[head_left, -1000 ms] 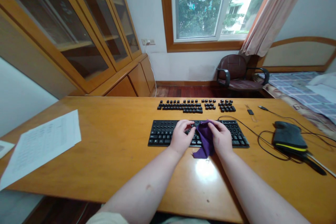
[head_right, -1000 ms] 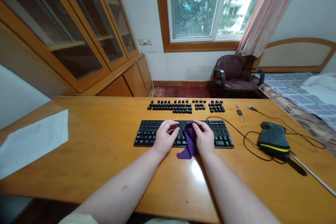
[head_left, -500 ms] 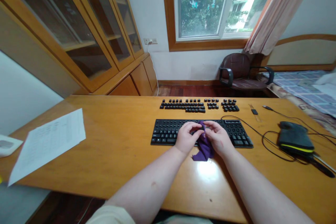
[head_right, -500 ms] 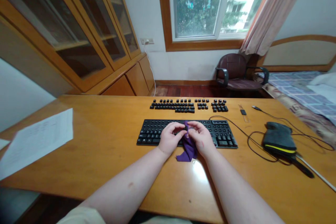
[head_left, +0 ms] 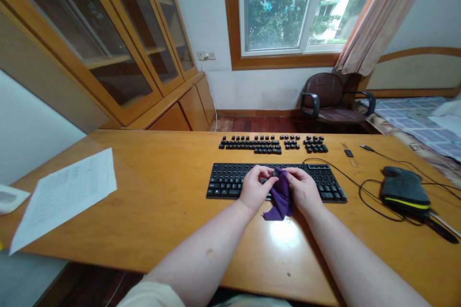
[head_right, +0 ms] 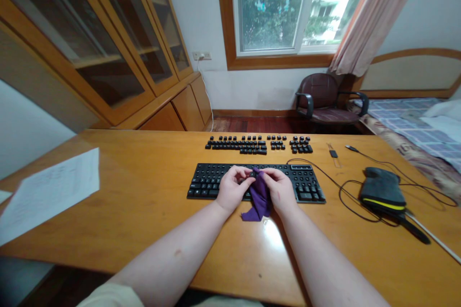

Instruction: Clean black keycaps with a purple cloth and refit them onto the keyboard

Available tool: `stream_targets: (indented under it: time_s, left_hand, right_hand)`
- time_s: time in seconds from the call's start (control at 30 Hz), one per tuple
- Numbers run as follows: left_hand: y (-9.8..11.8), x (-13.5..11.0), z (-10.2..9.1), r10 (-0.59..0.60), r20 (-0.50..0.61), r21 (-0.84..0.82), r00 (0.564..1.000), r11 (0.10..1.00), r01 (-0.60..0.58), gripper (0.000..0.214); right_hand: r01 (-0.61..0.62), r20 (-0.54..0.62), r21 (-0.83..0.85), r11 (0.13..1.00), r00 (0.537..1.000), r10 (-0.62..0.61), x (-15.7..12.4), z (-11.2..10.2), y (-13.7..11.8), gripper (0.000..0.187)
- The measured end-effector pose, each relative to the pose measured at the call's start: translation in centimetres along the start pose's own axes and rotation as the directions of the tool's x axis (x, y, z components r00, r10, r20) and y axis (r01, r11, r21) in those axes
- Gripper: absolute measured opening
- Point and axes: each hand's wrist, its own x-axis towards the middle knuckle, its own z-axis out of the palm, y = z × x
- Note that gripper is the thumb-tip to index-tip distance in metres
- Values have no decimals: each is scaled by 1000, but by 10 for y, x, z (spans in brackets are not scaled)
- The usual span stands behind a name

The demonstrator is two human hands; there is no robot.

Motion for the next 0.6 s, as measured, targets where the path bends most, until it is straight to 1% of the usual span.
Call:
stream_targets:
  time_s: [0.07,0.13,0.2,0.37,0.5,0.6]
  left_hand:
    - [0,-1,1,-30,16,-15,999,999,30,24]
    - [0,-2,1,-60,29,-49,998,997,61,25]
    - [1,-2,1,-71,25,-71,997,995,72,27]
    - [6,-3,2,-88,16,-52,996,995,88,29]
    - [9,-3,3,-110,2,-53,994,993,110,26]
    - [9,-2,3,-95,-27,-50,995,994,94,23]
  right_hand:
    - [0,37,-12,1000,999,1,0,0,-1,21]
    - [-40,99,-15,999,994,41,-1,0,-2,26]
    - [-76,126,11,997,989,74,-1,1,-2,28]
    - [-61,78,80,995,995,55,0,2,4,18]
    - [-97,65,122,988,994,90,-1,4,5,21]
    - [-53,102,91,994,994,43,-3,4,4,26]
